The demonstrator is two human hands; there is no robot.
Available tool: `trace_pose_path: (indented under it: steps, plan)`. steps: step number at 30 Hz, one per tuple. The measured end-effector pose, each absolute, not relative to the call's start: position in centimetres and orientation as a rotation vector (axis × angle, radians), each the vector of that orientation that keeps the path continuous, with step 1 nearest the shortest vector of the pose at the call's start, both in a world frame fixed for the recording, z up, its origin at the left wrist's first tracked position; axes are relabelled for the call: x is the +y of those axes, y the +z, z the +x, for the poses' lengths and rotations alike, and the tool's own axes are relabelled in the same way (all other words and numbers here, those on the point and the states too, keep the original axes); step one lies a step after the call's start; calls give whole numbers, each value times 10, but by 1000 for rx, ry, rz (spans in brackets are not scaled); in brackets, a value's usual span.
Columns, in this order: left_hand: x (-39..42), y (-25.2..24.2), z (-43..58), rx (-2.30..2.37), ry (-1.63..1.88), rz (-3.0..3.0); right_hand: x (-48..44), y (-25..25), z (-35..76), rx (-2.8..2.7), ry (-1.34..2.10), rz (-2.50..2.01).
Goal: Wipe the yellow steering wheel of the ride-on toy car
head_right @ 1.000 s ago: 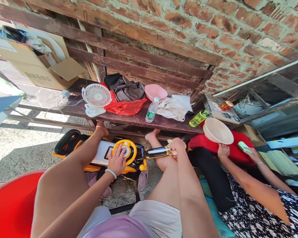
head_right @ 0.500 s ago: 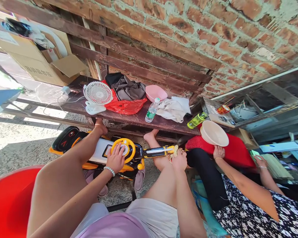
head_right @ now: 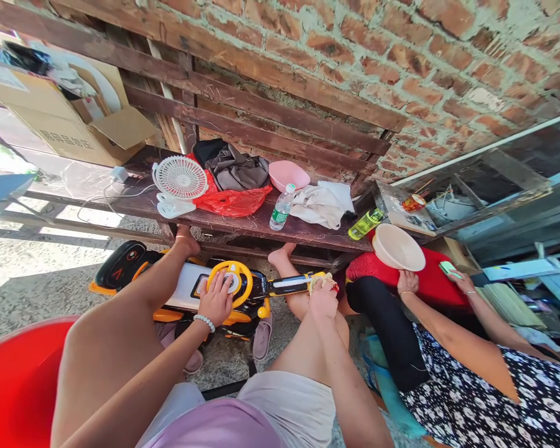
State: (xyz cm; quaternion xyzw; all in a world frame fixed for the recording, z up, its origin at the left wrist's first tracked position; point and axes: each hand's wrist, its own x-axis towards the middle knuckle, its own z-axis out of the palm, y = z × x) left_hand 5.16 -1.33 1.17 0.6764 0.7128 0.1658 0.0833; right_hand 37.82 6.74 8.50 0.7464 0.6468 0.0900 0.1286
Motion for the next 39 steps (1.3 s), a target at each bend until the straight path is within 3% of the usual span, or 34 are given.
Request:
trace_pose_path:
  steps: [6, 19, 29, 39]
  plan:
    - [-14, 13, 51, 2124, 487, 2021, 65, 77, 367, 1947, 329, 2112]
    - [-12, 18, 52, 2121, 484, 1992, 49, 91, 379, 2212, -1, 1899]
    - [-13, 12, 50, 2110, 503, 2021, 56, 96, 379, 1948, -134, 2314]
    - [-14, 10, 51, 2126, 513, 2029, 70, 105, 366, 1865, -220, 2059]
